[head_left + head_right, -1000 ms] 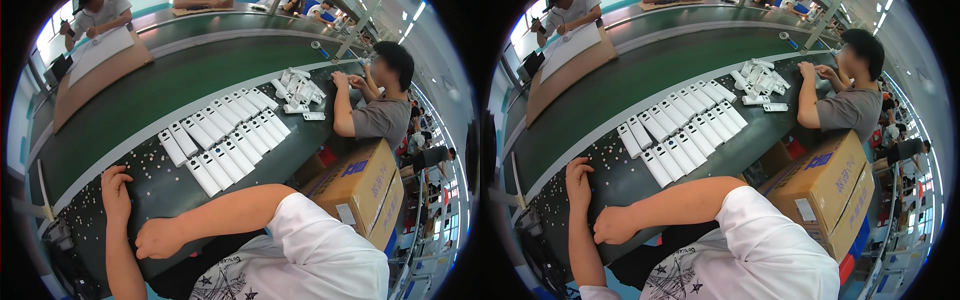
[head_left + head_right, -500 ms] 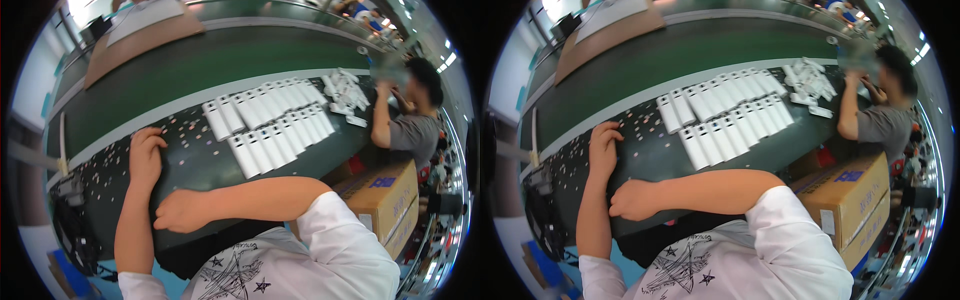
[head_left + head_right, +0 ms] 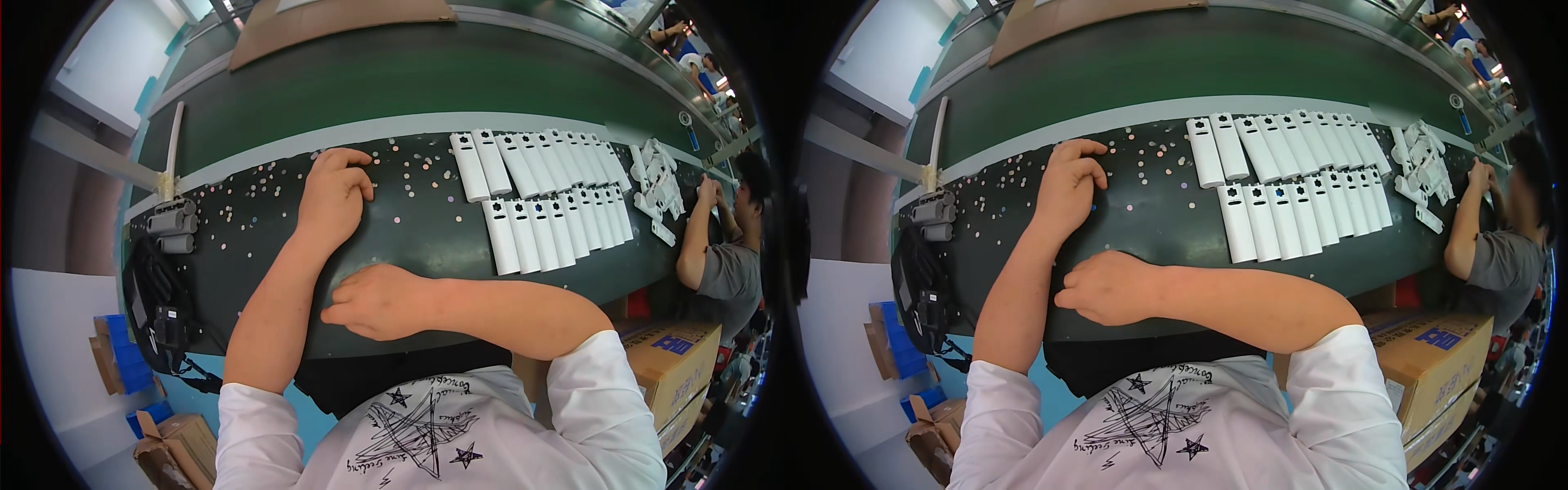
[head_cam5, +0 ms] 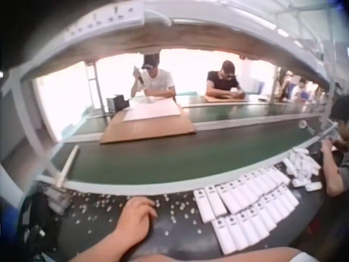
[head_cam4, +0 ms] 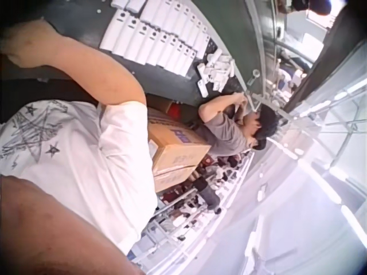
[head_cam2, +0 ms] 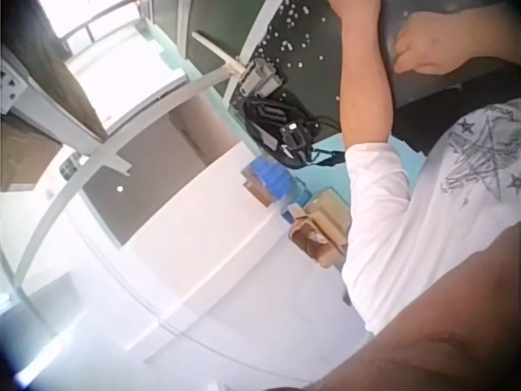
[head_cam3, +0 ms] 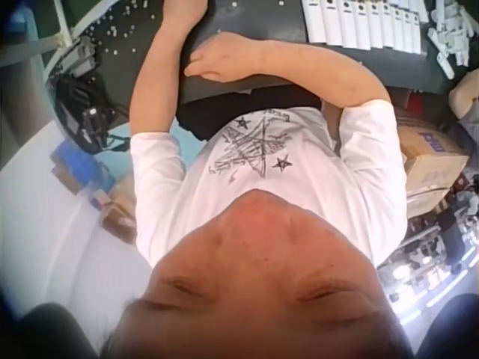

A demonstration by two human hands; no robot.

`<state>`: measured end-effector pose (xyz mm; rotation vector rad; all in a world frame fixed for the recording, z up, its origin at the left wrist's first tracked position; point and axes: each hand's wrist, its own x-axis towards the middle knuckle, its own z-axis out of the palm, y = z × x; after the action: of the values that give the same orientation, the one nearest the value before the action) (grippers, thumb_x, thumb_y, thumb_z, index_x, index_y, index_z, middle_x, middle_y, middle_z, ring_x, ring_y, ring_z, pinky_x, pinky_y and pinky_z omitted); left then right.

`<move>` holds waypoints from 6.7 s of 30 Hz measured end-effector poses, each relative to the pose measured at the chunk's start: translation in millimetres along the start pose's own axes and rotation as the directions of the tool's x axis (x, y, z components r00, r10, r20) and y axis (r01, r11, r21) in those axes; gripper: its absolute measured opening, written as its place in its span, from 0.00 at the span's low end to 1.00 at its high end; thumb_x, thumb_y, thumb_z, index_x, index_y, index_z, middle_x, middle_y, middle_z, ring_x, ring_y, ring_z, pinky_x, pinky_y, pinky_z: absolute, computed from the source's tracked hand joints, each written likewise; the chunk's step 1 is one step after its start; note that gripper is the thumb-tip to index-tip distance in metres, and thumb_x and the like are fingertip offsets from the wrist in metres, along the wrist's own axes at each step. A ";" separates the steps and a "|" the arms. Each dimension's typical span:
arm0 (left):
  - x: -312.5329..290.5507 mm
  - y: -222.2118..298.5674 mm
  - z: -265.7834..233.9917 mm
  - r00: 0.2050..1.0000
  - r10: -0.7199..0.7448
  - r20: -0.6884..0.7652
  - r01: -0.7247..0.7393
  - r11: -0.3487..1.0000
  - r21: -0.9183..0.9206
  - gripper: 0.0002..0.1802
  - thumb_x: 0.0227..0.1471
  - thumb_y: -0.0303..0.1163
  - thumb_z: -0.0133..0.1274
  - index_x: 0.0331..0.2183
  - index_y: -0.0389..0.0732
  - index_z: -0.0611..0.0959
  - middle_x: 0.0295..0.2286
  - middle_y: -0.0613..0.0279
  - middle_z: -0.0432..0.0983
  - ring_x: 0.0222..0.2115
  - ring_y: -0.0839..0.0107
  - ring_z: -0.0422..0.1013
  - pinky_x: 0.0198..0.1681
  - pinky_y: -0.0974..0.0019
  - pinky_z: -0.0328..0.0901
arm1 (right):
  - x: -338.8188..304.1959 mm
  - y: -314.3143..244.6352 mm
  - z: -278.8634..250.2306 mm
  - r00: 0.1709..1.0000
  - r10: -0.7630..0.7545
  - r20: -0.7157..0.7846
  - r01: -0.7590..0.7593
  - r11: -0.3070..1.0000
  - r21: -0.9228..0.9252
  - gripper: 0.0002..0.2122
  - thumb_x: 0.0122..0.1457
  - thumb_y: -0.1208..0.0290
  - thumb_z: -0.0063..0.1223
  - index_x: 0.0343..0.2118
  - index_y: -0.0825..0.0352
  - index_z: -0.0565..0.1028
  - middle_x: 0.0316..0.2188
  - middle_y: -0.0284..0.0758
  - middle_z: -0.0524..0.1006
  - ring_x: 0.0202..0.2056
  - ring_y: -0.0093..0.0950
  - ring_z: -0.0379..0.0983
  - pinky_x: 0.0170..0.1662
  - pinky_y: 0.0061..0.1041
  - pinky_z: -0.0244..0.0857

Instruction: Assembling and inspecting handheld portable fans on a factory production line.

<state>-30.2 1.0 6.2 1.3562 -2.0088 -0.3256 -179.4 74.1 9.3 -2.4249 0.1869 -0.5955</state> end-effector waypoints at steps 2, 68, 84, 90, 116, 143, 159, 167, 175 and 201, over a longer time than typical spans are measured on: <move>0.0 -0.1 -0.1 1.000 0.010 0.016 -0.011 0.999 0.032 0.11 0.49 0.16 0.47 0.27 0.39 0.83 0.42 0.59 0.77 0.48 0.59 0.69 0.51 0.60 0.65 | -0.3 1.6 1.8 1.000 -0.005 -0.006 0.004 1.000 -0.005 0.06 0.53 0.72 0.52 0.34 0.62 0.77 0.25 0.35 0.73 0.32 0.36 0.74 0.36 0.37 0.70; 3.5 3.1 6.5 0.999 -0.047 -0.014 0.045 0.993 -0.109 0.07 0.46 0.14 0.46 0.25 0.34 0.77 0.42 0.54 0.75 0.50 0.56 0.67 0.55 0.59 0.60 | -1.0 10.7 15.5 0.989 -0.071 -0.129 0.078 0.996 0.047 0.07 0.52 0.71 0.50 0.32 0.64 0.78 0.25 0.39 0.75 0.32 0.42 0.74 0.34 0.43 0.67; 5.2 1.6 4.9 0.996 0.059 -0.071 -0.061 0.998 -0.030 0.11 0.48 0.17 0.49 0.34 0.36 0.84 0.41 0.54 0.77 0.46 0.54 0.71 0.52 0.56 0.65 | -2.3 -1.1 -3.4 0.999 0.028 0.028 -0.028 1.000 0.010 0.07 0.54 0.71 0.50 0.35 0.63 0.77 0.28 0.39 0.76 0.35 0.41 0.76 0.36 0.42 0.71; 0.5 -2.0 4.5 0.998 0.044 -0.049 -0.042 0.998 0.056 0.14 0.51 0.19 0.50 0.40 0.37 0.84 0.44 0.54 0.76 0.49 0.53 0.69 0.54 0.56 0.63 | -1.6 5.3 10.5 0.999 0.045 -0.012 -0.045 0.999 0.017 0.07 0.55 0.71 0.51 0.35 0.63 0.76 0.28 0.38 0.75 0.35 0.40 0.75 0.38 0.40 0.70; 0.0 4.7 2.4 0.997 0.013 0.076 -0.019 0.996 0.091 0.15 0.56 0.23 0.47 0.46 0.39 0.80 0.53 0.54 0.69 0.59 0.51 0.59 0.62 0.53 0.55 | -0.3 4.1 5.1 0.999 0.022 -0.032 -0.021 1.000 0.019 0.08 0.54 0.71 0.50 0.35 0.63 0.78 0.28 0.38 0.77 0.35 0.40 0.76 0.37 0.41 0.70; 0.9 25.6 0.6 0.977 -0.176 0.120 0.136 0.950 0.280 0.10 0.58 0.22 0.44 0.41 0.35 0.76 0.54 0.51 0.67 0.60 0.48 0.57 0.63 0.51 0.52 | -350.1 236.3 -460.5 -0.106 0.588 -0.802 -0.919 -0.365 -0.147 0.16 0.59 0.71 0.45 0.49 0.68 0.73 0.50 0.51 0.74 0.53 0.50 0.72 0.55 0.44 0.67; 11.9 42.1 0.9 0.980 -0.188 0.067 0.164 0.951 0.263 0.10 0.52 0.20 0.49 0.39 0.38 0.78 0.51 0.50 0.70 0.57 0.47 0.61 0.62 0.50 0.53 | -345.5 247.2 -463.5 0.068 0.650 -0.757 -0.930 -0.234 -0.285 0.18 0.61 0.62 0.39 0.40 0.71 0.77 0.42 0.52 0.78 0.47 0.50 0.73 0.51 0.45 0.66; -5.5 60.4 7.4 0.984 -0.145 -0.105 0.142 0.989 -0.034 0.17 0.58 0.28 0.51 0.49 0.36 0.77 0.49 0.50 0.72 0.53 0.53 0.66 0.58 0.58 0.60 | -202.4 120.7 -353.4 0.410 0.506 -0.759 -0.896 0.377 -0.232 0.17 0.65 0.58 0.43 0.38 0.70 0.74 0.38 0.53 0.77 0.42 0.53 0.72 0.43 0.47 0.66; -87.3 148.5 16.1 0.879 -0.438 0.188 0.153 -0.114 -0.982 0.37 0.67 0.57 0.29 0.64 0.38 0.56 0.60 0.45 0.60 0.58 0.55 0.62 0.62 0.52 0.57 | -56.5 -69.8 -81.5 0.773 0.340 -0.536 -0.574 0.734 -0.363 0.20 0.54 0.68 0.54 0.50 0.69 0.70 0.29 0.42 0.71 0.30 0.42 0.71 0.33 0.39 0.67; -188.4 142.1 -23.7 0.801 -0.527 0.283 0.060 -0.400 -0.915 0.31 0.69 0.52 0.25 0.57 0.40 0.66 0.30 0.58 0.72 0.22 0.69 0.67 0.22 0.66 0.63 | -83.5 -16.2 -53.5 0.926 0.227 -0.303 -0.360 0.774 -0.520 0.15 0.53 0.82 0.53 0.45 0.70 0.74 0.51 0.43 0.73 0.55 0.43 0.68 0.58 0.38 0.63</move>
<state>-74.7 233.0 27.0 0.5390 -0.2544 -1.5613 -278.4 80.6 25.7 -2.7959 0.9543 -0.7440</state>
